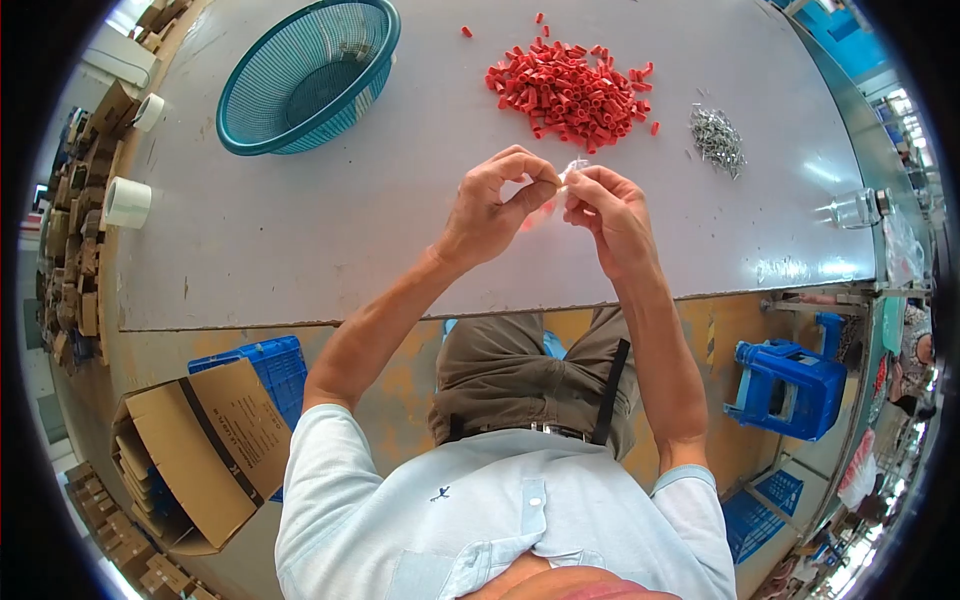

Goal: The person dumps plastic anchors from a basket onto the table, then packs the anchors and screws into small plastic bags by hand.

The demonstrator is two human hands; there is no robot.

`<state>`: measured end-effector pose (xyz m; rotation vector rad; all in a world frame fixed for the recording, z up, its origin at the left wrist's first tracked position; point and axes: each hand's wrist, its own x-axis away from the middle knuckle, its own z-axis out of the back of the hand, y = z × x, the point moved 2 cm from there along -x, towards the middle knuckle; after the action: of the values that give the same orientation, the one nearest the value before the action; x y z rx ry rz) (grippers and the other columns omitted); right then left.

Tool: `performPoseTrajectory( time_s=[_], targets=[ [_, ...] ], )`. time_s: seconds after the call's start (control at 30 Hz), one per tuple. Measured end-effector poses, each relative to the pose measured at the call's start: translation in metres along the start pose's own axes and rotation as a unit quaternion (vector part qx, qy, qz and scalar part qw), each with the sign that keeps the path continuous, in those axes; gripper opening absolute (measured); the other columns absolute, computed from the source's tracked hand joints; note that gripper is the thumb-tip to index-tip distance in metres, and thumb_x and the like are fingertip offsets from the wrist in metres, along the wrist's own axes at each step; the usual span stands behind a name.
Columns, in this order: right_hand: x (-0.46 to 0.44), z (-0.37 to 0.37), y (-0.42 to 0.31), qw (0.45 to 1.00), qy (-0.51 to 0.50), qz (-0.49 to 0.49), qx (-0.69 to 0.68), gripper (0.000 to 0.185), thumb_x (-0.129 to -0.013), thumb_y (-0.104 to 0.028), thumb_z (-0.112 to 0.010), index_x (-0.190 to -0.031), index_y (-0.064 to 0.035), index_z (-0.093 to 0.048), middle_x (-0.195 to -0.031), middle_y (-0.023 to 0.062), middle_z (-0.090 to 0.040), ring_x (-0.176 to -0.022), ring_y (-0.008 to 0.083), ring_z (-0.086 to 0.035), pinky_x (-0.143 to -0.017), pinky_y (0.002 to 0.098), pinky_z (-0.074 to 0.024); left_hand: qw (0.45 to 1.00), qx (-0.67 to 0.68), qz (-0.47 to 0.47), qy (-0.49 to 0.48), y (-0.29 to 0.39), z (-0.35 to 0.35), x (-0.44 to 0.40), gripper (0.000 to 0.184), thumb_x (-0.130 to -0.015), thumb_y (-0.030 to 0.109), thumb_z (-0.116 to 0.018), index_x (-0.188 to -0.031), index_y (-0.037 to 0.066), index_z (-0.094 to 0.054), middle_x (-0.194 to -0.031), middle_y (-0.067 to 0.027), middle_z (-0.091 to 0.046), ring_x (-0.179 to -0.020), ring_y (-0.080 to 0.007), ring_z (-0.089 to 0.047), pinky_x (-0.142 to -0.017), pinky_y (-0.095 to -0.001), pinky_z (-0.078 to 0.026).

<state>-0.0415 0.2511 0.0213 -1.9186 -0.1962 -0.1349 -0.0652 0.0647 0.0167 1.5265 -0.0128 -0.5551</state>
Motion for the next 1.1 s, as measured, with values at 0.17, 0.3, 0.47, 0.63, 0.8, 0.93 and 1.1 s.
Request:
performPoseTrajectory(
  time_s=[0.17,0.3,0.47,0.63,0.8,0.93,1.1],
  targets=[
    [-0.002,0.003,-0.01,0.982,0.036,0.081,0.167,0.017,-0.096,-0.016,-0.073,-0.09,0.0006,-0.074,-0.078,0.0043,-0.07,-0.068,0.0088,-0.063,-0.063,0.025,-0.052,0.963,-0.212,-0.164,0.015,0.0,-0.007,0.001,0.016,-0.091,-0.002,-0.075,-0.105,0.002,-0.07,-0.097,-0.0066,-0.068,-0.088,-0.0196,-0.066,-0.084,-0.0339,-0.053],
    [-0.005,0.01,-0.015,0.986,0.022,0.025,0.164,0.018,-0.095,-0.017,-0.077,-0.091,0.0005,-0.074,-0.078,0.0049,-0.071,-0.065,0.0101,-0.065,-0.058,0.0248,-0.0538,0.894,-0.343,-0.286,0.028,0.001,-0.012,0.001,0.018,-0.087,0.0,-0.079,-0.101,0.004,-0.068,-0.095,-0.0067,-0.069,-0.085,-0.0262,-0.065,-0.082,-0.0393,-0.052],
    [-0.013,0.028,-0.008,0.993,-0.006,-0.058,0.102,0.022,-0.096,-0.021,-0.08,-0.096,0.0002,-0.075,-0.081,0.0069,-0.073,-0.068,0.012,-0.069,-0.066,0.0271,-0.0592,0.888,-0.359,-0.287,0.023,0.0,-0.014,0.001,0.019,-0.086,-0.002,-0.079,-0.1,0.005,-0.068,-0.093,-0.007,-0.069,-0.085,-0.0277,-0.065,-0.081,-0.0399,-0.053],
    [-0.007,0.011,-0.015,0.999,-0.044,-0.008,0.011,0.014,-0.099,-0.014,-0.074,-0.103,-0.0009,-0.077,-0.088,0.0061,-0.075,-0.083,0.0131,-0.071,-0.081,0.0303,-0.0601,0.982,-0.17,-0.066,0.038,-0.001,-0.008,0.001,0.015,-0.092,-0.003,-0.073,-0.106,0.003,-0.071,-0.095,-0.0059,-0.071,-0.092,-0.0179,-0.068,-0.082,-0.0309,-0.055],
    [-0.005,0.008,-0.004,0.981,-0.025,0.103,0.165,0.013,-0.099,-0.006,-0.07,-0.108,0.0014,-0.076,-0.095,0.0061,-0.076,-0.088,0.0113,-0.071,-0.081,0.0292,-0.0604,0.998,-0.05,0.023,0.032,-0.015,-0.004,0.0,0.011,-0.098,0.0,-0.07,-0.11,0.0,-0.07,-0.1,-0.0029,-0.071,-0.098,-0.0103,-0.066,-0.085,-0.0269,-0.054],
    [-0.007,0.007,-0.003,0.975,-0.045,0.126,0.176,0.014,-0.098,-0.001,-0.07,-0.111,0.0016,-0.075,-0.097,0.0072,-0.077,-0.091,0.0106,-0.072,-0.082,0.0283,-0.0622,0.996,0.072,0.053,0.011,-0.01,-0.002,0.001,0.012,-0.101,-0.001,-0.068,-0.113,0.0,-0.069,-0.103,-0.0035,-0.072,-0.098,-0.0096,-0.066,-0.086,-0.0249,-0.054],
    [-0.006,0.002,0.001,0.982,-0.042,0.11,0.15,0.014,-0.097,-0.001,-0.073,-0.111,0.0003,-0.076,-0.096,0.0071,-0.077,-0.089,0.0105,-0.072,-0.081,0.0278,-0.0625,0.994,0.062,0.079,0.033,-0.012,-0.004,-0.002,0.014,-0.1,-0.001,-0.069,-0.114,0.0,-0.068,-0.105,-0.0053,-0.073,-0.098,-0.0094,-0.067,-0.086,-0.0249,-0.057]
  ],
)
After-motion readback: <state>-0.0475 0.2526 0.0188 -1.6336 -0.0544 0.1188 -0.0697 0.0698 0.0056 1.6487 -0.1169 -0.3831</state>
